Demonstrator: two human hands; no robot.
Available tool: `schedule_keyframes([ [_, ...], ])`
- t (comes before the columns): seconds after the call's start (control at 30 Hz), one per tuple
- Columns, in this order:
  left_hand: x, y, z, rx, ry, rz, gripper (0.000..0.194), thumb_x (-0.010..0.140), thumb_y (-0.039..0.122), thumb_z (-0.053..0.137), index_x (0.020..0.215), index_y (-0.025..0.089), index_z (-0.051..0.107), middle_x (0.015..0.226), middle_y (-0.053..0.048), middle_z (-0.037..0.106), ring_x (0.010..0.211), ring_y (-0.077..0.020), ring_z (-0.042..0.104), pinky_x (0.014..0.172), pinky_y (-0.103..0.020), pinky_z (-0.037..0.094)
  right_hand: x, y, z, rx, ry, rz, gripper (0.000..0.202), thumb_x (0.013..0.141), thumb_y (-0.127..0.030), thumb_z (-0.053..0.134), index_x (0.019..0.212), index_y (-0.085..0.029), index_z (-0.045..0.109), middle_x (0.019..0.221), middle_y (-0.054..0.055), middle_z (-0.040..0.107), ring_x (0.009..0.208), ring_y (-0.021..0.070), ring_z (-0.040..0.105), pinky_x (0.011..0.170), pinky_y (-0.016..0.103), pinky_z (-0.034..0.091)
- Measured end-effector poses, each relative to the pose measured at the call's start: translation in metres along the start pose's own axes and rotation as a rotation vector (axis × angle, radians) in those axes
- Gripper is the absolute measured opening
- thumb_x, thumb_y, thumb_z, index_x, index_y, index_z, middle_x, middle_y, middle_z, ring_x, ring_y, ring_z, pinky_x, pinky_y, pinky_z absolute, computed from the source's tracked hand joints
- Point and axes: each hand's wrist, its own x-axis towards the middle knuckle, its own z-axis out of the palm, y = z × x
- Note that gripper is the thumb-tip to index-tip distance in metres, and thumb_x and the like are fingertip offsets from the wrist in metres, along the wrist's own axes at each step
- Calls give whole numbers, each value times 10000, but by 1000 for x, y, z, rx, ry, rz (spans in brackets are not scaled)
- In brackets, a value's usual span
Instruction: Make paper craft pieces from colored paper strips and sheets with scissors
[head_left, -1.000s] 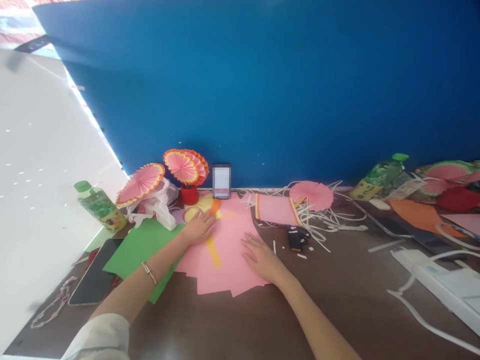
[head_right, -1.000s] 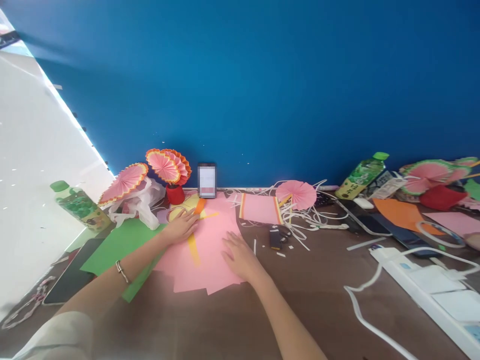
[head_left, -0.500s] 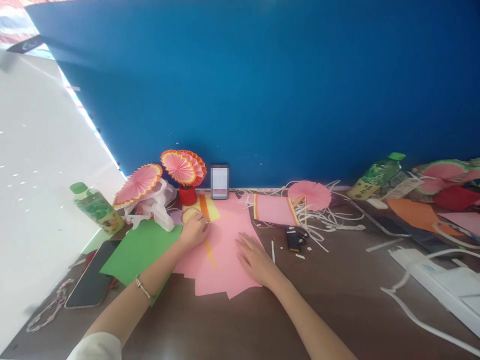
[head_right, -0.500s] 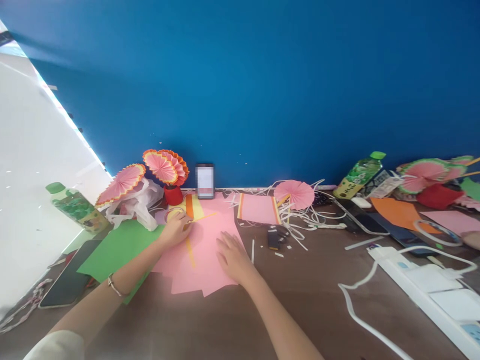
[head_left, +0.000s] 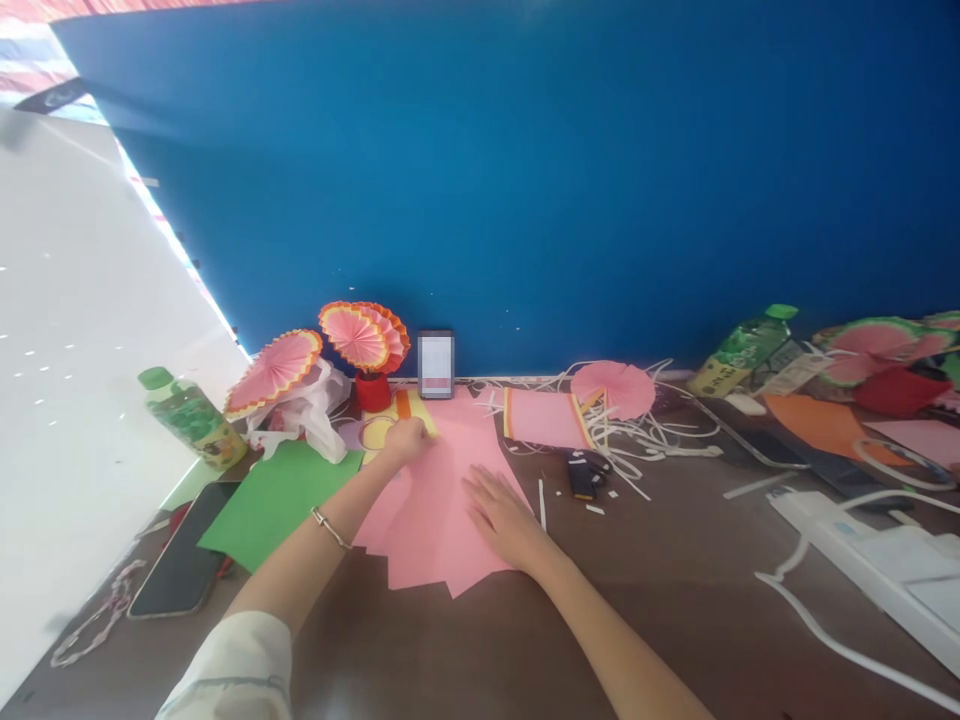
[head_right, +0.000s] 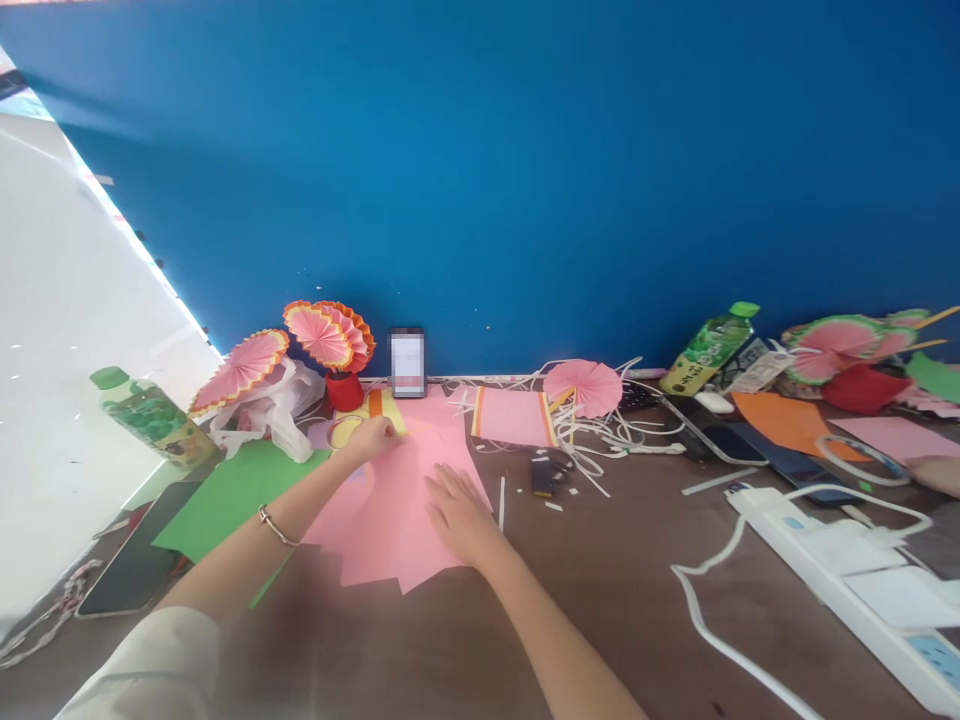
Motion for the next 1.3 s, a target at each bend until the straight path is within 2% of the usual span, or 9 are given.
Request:
schedule_keyframes([
  [0.33,-11,4,-20,-126,103,83,115,749,267,537,753,177,608,770,-27,661,694,-152,599,574,-227,399,0,1,-4,55,127,-25,416,880,-327,333,1257,-201,456,1394,77,342,1315,206,222,1086,456,132],
  [0.43,-34,13,-39,-53,482,155,177,831,219,432,869,189,602,876,-58,657,820,-177,587,703,-293,406,0,4,-10,209,410,54,415,857,-333,377,1241,-200,463,1374,91,366,1293,232,270,1073,462,176],
  [0.5,-56,19,-45,83,794,377,160,835,187,452,904,205,595,881,-48,660,846,-178,575,796,-343,379,1,6,-15,427,595,169,433,834,-376,421,1226,-200,463,1335,103,414,1249,246,347,1041,452,259],
  [0.57,-76,22,-39,234,885,649,176,831,134,463,935,217,578,870,-27,661,816,-154,568,824,-351,365,4,8,-19,768,638,296,453,813,-443,444,1190,-195,479,1251,116,502,1158,252,462,973,440,362],
  [0.7,-100,18,-5,463,700,933,186,833,62,421,885,174,560,859,-44,641,794,-148,555,814,-346,379,10,7,-16,1457,343,447,510,789,-568,406,1082,-170,531,1007,138,648,925,272,620,764,441,502],
  [0.87,-109,7,30,485,352,988,166,846,86,413,883,157,558,808,-54,627,701,-138,548,671,-302,422,11,11,-3,1343,354,571,513,596,-307,708,1052,-153,531,851,77,692,843,248,649,732,371,511],
  [0.97,-110,0,34,262,322,851,158,858,175,433,955,179,558,900,-57,633,832,-156,567,739,-311,442,9,14,-2,1216,344,589,488,574,-250,699,1023,-130,551,786,72,701,822,239,654,744,341,501],
  [1.13,-106,-26,29,-115,510,310,270,851,265,400,1063,168,537,1081,-96,578,1024,-207,528,864,-373,445,9,14,-11,1167,419,623,427,614,-276,645,1011,-140,567,850,86,701,801,226,659,665,301,513],
  [1.3,-109,-48,30,53,271,425,432,820,359,454,1216,184,466,1282,-89,485,1200,-252,414,1010,-455,309,9,15,-15,926,340,626,378,632,-316,631,958,-128,591,752,77,699,760,238,659,643,313,509],
])
